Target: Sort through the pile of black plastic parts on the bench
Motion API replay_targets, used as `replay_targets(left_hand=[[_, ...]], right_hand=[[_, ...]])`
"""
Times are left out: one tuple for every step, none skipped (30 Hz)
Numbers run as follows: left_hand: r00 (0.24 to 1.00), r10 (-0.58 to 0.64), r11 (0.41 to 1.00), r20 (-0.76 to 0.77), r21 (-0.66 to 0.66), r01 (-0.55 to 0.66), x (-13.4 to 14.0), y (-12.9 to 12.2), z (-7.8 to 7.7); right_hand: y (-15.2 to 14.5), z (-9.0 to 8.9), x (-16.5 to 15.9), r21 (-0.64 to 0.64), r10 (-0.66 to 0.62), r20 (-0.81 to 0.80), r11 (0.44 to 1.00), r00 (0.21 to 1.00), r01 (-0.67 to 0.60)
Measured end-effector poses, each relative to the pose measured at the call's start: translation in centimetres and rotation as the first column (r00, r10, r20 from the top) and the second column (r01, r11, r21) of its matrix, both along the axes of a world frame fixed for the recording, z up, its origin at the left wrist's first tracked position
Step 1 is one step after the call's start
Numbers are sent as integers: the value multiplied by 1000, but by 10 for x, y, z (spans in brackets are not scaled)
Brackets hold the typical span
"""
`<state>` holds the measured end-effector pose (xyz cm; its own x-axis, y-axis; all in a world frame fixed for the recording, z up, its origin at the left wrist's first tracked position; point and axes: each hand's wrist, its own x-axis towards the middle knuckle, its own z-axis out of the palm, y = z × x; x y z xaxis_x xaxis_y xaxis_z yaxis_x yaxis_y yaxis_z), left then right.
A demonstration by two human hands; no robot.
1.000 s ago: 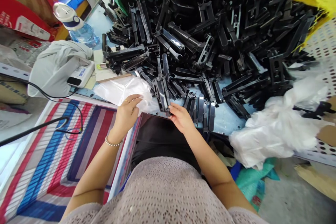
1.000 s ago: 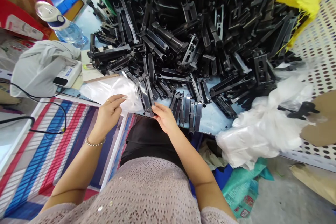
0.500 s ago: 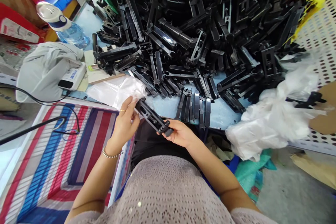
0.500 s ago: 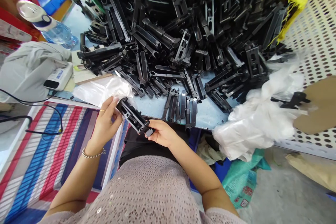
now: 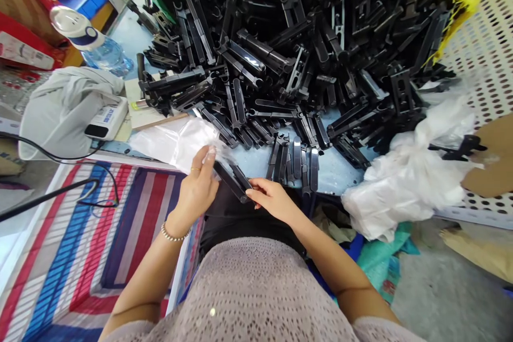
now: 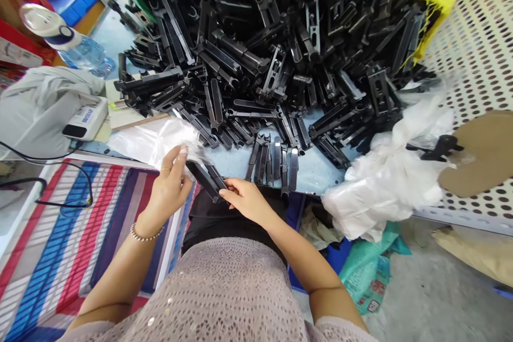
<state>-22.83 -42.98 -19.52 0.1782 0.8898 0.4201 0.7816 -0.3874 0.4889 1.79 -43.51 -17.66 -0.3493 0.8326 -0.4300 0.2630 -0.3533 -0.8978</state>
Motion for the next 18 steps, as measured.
replay_targets(left_hand=[[998, -49, 998, -25, 23, 50, 3, -4, 0], [993, -114, 992, -38, 44, 116, 7, -7, -1], [981, -189, 980, -41, 57, 191, 11, -11, -1], [963, -266, 962, -29, 63, 268, 15, -14, -1], [940, -342, 938, -2, 58, 342, 19, -17, -1], [914, -404, 915, 33, 41, 402, 21, -20, 1], [893, -444, 896, 70, 12, 444, 21, -23, 5], [881, -462, 885, 104, -11, 465, 20, -26, 10], [875, -466, 881, 126, -27, 473, 15, -30, 18], [880, -456, 885, 135, -33, 464, 8, -35, 26], [892, -433, 897, 132, -38, 441, -3, -41, 36], [905, -408, 908, 123, -47, 416, -17, -47, 43], [916, -383, 917, 121, -74, 393, -34, -53, 47], [925, -360, 916, 121, -142, 375, -52, -57, 46], [927, -356, 898, 118, -231, 375, -71, -61, 38], [933, -337, 868, 124, -344, 360, -88, -62, 22], [945, -295, 819, 142, -472, 326, -104, -62, -2], [966, -216, 750, 141, -610, 257, -115, -61, -31]], right_hand=[[3, 0, -2, -69, -39, -67, 997, 997, 34], [7, 0, -5, -158, -110, -149, 984, 983, 86], [10, 1, -9, -243, -191, -223, 961, 956, 135], [12, 2, -13, -292, -252, -270, 941, 929, 171], [13, 3, -19, -289, -275, -285, 938, 918, 191], [12, 4, -25, -235, -259, -268, 952, 928, 198], [9, 6, -31, -147, -217, -225, 971, 950, 187], [5, 8, -36, -47, -163, -173, 986, 971, 157], [1, 12, -40, 37, -99, -140, 994, 985, 105], [-3, 17, -43, 94, -19, -139, 995, 990, 33], [-7, 22, -42, 138, 80, -164, 989, 983, -57], [-8, 29, -39, 183, 185, -184, 971, 965, -151], [-8, 37, -33, 233, 270, -166, 945, 948, -228], [-5, 44, -24, 280, 315, -90, 918, 945, -279], [-1, 51, -14, 322, 289, 75, 899, 954, -298], [4, 56, -3, 351, 183, 314, 889, 931, -293], [10, 59, 8, 346, 58, 565, 889, 823, -300], [16, 60, 18, 284, -16, 765, 906, 644, -314]])
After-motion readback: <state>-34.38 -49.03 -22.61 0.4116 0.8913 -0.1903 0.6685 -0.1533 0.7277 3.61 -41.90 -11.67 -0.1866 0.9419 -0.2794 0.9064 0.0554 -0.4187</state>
